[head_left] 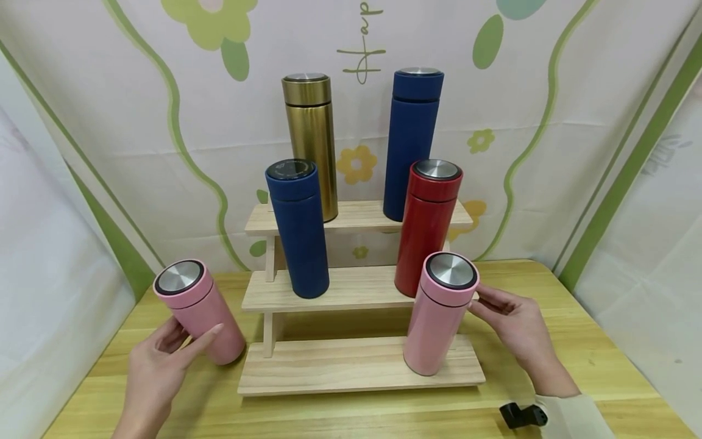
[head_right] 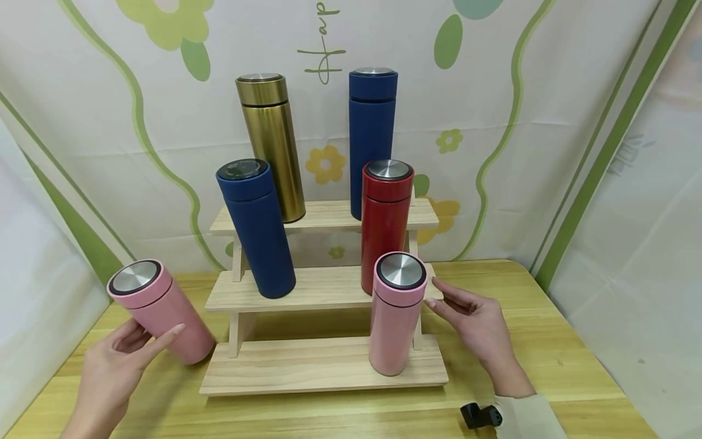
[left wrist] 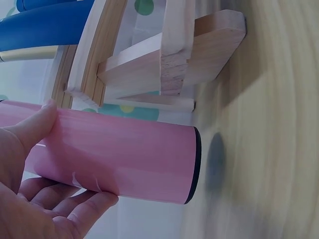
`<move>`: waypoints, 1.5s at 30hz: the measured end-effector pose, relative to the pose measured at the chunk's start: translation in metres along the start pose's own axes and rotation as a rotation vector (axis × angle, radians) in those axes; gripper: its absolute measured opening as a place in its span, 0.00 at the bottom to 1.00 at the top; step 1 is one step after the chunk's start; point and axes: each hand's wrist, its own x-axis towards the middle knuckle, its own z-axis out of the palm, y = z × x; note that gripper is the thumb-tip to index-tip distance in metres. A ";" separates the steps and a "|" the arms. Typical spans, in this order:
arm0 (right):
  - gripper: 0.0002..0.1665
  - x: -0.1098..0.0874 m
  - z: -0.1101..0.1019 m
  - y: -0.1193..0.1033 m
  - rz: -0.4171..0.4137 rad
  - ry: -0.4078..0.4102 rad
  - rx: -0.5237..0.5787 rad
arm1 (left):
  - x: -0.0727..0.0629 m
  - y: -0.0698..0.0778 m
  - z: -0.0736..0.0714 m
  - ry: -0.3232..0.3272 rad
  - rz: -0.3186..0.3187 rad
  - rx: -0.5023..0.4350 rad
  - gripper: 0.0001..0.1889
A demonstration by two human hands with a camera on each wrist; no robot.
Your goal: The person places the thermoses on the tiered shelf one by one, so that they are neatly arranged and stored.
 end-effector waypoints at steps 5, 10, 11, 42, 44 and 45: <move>0.32 0.000 0.000 0.000 -0.001 0.004 -0.009 | -0.004 -0.003 -0.005 0.002 -0.015 0.003 0.51; 0.32 0.000 -0.001 -0.001 -0.003 0.007 -0.016 | -0.006 -0.004 -0.011 0.008 -0.011 0.003 0.51; 0.32 0.000 -0.001 -0.001 -0.002 0.008 -0.018 | -0.007 -0.003 -0.012 0.012 -0.009 0.006 0.51; 0.32 0.001 -0.001 -0.002 -0.004 0.001 -0.012 | -0.046 0.023 -0.006 -0.016 0.114 0.011 0.33; 0.32 0.000 0.000 -0.001 0.001 0.001 -0.005 | -0.049 0.028 -0.002 -0.039 0.122 0.019 0.35; 0.32 0.000 0.000 -0.001 0.003 0.001 -0.002 | -0.050 0.030 0.000 -0.053 0.121 0.033 0.36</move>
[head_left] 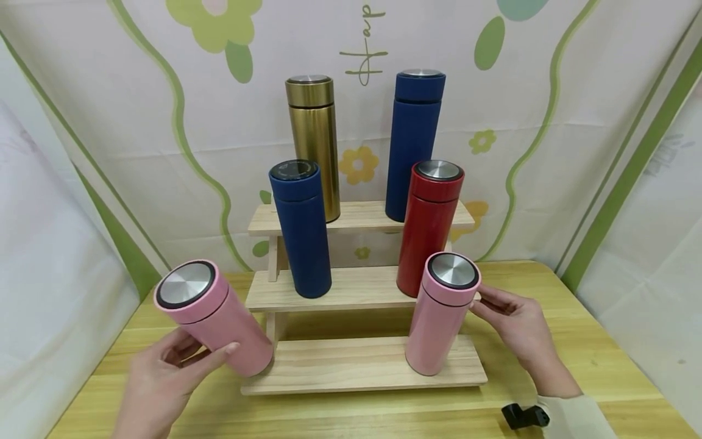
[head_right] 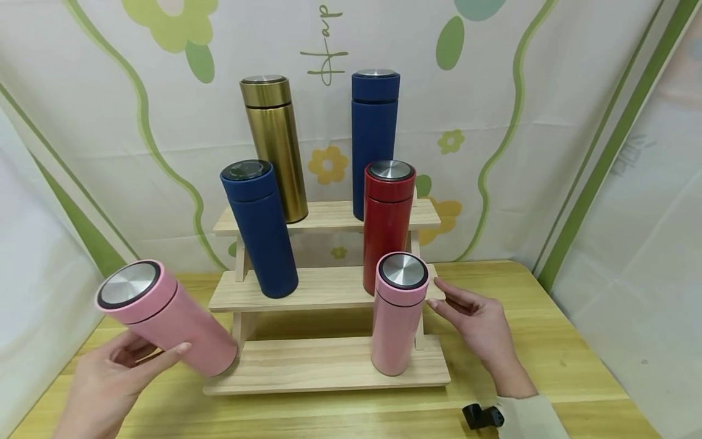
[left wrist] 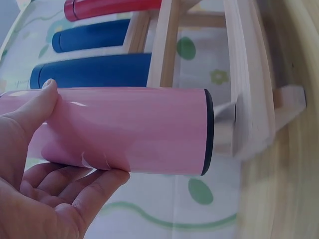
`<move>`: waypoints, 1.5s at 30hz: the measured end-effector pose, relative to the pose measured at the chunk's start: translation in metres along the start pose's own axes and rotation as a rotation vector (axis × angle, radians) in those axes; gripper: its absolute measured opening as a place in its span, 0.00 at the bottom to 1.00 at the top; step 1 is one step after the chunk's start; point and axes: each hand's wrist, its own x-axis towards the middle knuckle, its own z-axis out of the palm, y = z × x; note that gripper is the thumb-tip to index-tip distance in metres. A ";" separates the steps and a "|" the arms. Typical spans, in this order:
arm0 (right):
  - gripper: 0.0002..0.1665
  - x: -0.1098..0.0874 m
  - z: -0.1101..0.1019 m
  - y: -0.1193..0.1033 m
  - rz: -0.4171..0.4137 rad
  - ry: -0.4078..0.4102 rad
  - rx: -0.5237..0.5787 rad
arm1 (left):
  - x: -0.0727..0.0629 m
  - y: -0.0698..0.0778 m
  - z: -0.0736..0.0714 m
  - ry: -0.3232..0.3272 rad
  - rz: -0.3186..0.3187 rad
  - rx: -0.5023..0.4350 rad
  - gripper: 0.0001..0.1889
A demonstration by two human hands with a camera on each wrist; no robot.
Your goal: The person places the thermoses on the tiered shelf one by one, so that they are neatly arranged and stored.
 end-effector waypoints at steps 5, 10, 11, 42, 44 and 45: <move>0.31 0.000 0.001 0.001 -0.006 0.003 0.005 | -0.002 0.009 0.013 -0.059 0.054 -0.001 0.36; 0.32 0.000 0.002 0.001 -0.005 0.005 -0.013 | -0.006 0.019 0.025 -0.075 0.114 -0.069 0.32; 0.32 0.000 0.002 0.001 -0.002 0.004 -0.015 | -0.007 0.021 0.027 -0.080 0.123 -0.077 0.31; 0.32 -0.001 0.000 -0.002 0.003 0.001 -0.014 | -0.004 0.036 0.070 -0.175 0.201 -0.156 0.27; 0.32 -0.001 0.000 -0.001 0.002 0.003 -0.014 | -0.004 0.036 0.071 -0.177 0.197 -0.154 0.27; 0.32 -0.001 0.000 -0.001 0.003 0.003 -0.014 | -0.004 0.036 0.072 -0.178 0.195 -0.154 0.27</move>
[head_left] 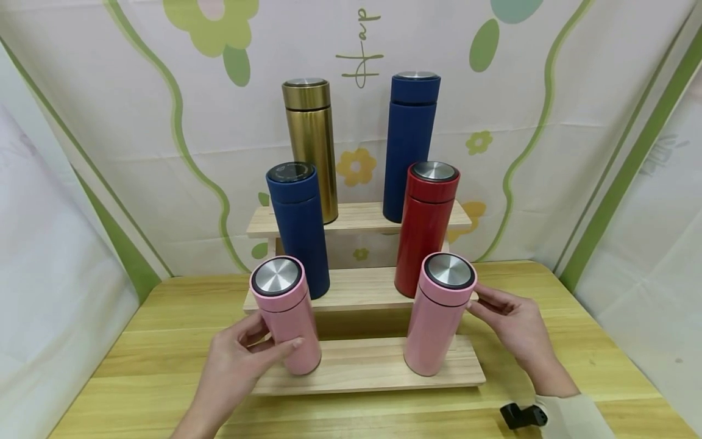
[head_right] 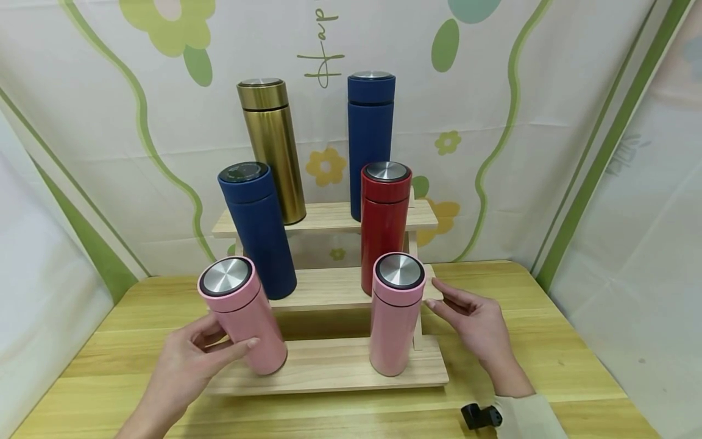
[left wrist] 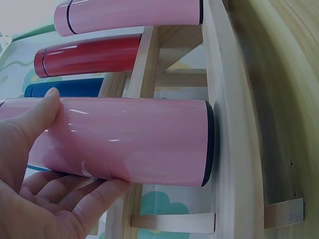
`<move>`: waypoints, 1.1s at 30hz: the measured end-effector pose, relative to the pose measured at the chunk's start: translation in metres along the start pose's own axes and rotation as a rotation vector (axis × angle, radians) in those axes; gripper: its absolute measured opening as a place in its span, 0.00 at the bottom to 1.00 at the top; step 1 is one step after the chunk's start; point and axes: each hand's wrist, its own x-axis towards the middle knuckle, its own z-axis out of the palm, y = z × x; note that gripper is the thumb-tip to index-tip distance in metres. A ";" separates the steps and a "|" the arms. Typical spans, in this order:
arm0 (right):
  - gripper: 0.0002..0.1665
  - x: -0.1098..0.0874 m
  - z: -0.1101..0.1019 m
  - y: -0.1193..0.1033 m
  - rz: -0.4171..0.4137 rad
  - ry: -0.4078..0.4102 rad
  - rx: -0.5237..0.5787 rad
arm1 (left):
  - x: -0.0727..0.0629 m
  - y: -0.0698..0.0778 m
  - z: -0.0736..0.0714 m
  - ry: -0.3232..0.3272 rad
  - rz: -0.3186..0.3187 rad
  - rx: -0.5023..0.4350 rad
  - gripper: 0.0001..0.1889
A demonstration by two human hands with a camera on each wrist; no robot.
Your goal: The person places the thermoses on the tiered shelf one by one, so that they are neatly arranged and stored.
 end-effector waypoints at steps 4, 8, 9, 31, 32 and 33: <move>0.32 0.000 0.000 0.000 -0.002 0.004 -0.002 | -0.001 -0.001 0.001 -0.011 -0.003 -0.008 0.27; 0.32 0.000 0.000 0.000 -0.002 0.002 -0.001 | -0.001 -0.002 0.002 -0.014 -0.007 -0.004 0.28; 0.32 0.000 0.000 0.000 -0.001 0.001 0.000 | 0.000 -0.002 0.003 -0.013 -0.010 0.000 0.28; 0.32 0.000 0.000 0.000 0.002 0.001 0.007 | -0.002 -0.004 0.009 0.016 -0.003 -0.002 0.27; 0.32 0.000 0.000 0.000 0.000 0.000 0.009 | -0.002 -0.004 0.009 0.016 -0.001 -0.003 0.28; 0.32 0.000 0.000 0.000 -0.003 -0.002 0.012 | -0.002 -0.004 0.010 0.017 0.002 -0.002 0.28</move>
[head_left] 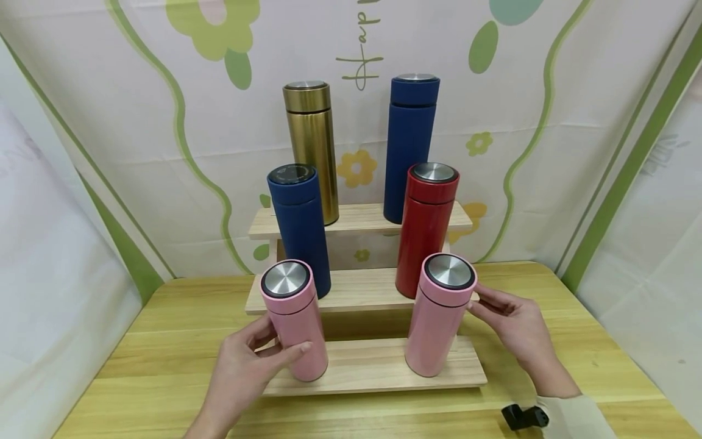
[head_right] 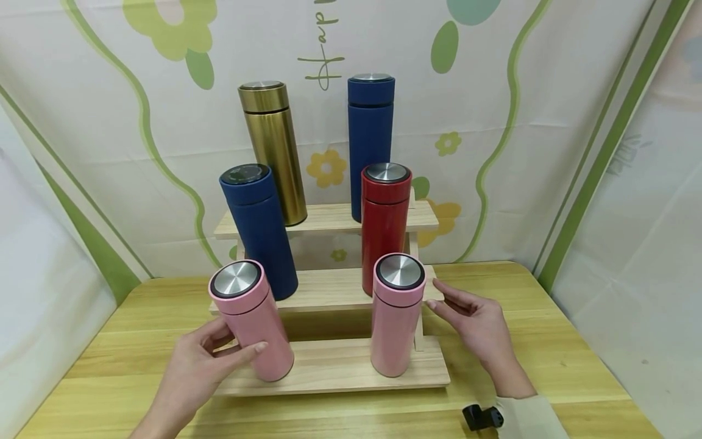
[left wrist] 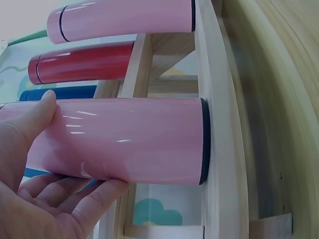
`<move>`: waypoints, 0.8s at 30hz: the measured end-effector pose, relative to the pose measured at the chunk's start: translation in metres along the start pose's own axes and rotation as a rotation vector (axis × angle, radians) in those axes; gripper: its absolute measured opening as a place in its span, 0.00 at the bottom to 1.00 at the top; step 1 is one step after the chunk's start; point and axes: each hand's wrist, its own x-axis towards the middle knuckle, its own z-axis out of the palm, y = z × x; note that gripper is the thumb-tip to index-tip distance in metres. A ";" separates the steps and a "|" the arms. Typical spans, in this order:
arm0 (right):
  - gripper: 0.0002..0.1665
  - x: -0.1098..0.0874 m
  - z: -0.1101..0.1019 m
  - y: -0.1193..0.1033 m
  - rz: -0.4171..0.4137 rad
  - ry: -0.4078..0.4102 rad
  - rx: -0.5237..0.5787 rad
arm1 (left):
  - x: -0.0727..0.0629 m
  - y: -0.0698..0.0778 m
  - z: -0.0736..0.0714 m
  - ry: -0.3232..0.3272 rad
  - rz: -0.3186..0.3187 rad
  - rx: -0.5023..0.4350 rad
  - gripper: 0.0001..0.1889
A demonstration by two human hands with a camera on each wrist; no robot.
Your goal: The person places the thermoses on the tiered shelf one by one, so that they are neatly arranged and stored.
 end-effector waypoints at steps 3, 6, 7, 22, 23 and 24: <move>0.32 0.001 0.001 0.000 -0.007 -0.002 0.003 | 0.000 0.000 0.001 0.004 0.009 -0.002 0.29; 0.32 0.001 0.001 0.000 -0.010 0.001 -0.002 | 0.000 0.000 0.001 0.007 0.003 -0.003 0.30; 0.32 0.001 0.001 0.000 -0.011 0.002 -0.003 | 0.000 0.000 0.002 0.007 -0.003 -0.004 0.29; 0.33 0.004 0.001 0.000 0.016 -0.010 -0.003 | -0.003 -0.003 0.001 0.001 0.043 0.028 0.39; 0.33 0.005 0.000 0.000 0.018 -0.013 -0.002 | -0.005 -0.004 0.000 0.009 0.059 0.034 0.38; 0.33 0.006 0.000 0.000 0.018 -0.017 -0.001 | -0.007 -0.004 -0.001 0.019 0.064 0.043 0.37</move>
